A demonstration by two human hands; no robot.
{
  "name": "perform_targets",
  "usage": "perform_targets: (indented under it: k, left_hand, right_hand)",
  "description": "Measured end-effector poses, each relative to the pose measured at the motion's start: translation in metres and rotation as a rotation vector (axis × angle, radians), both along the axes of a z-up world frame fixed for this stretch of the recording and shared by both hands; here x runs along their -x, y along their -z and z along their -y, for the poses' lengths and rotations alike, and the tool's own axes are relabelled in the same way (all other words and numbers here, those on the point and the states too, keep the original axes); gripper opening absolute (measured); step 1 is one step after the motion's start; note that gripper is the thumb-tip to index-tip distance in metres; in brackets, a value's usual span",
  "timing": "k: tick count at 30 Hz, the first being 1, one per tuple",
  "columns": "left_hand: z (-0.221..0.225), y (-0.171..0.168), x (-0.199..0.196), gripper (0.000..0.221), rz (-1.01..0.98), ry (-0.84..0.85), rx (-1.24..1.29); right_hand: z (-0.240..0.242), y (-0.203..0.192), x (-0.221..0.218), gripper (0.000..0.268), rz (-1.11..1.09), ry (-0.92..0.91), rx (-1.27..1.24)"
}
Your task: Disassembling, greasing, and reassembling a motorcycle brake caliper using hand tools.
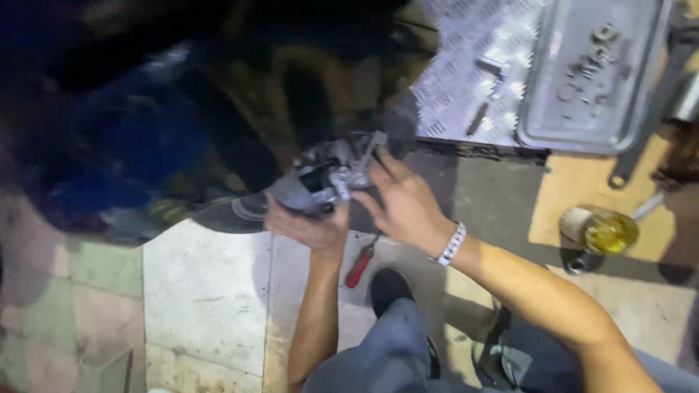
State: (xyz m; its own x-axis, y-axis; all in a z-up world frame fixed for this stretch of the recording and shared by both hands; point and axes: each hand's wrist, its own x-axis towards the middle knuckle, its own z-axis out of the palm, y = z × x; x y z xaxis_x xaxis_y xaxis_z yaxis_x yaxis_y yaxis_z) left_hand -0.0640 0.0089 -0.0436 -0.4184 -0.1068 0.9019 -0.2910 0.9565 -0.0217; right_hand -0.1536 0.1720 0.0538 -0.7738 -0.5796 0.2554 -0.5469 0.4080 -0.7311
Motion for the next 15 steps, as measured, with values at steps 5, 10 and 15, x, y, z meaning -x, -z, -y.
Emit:
perform_targets:
  k: [5,10,15]
  left_hand:
    - [-0.010,0.000,0.006,0.105,-0.039,-0.081,0.002]
    - [-0.015,-0.006,0.002,0.111,0.010,-0.104,-0.114]
    - [-0.026,-0.013,-0.006,0.101,-0.024,0.101,-0.300]
  right_hand:
    - [-0.034,0.000,-0.005,0.058,0.092,-0.076,-0.067]
    - [-0.095,0.048,0.014,0.029,-0.001,-0.080,-0.015]
    - [-0.204,0.195,0.092,0.032,0.169,0.622,-0.422]
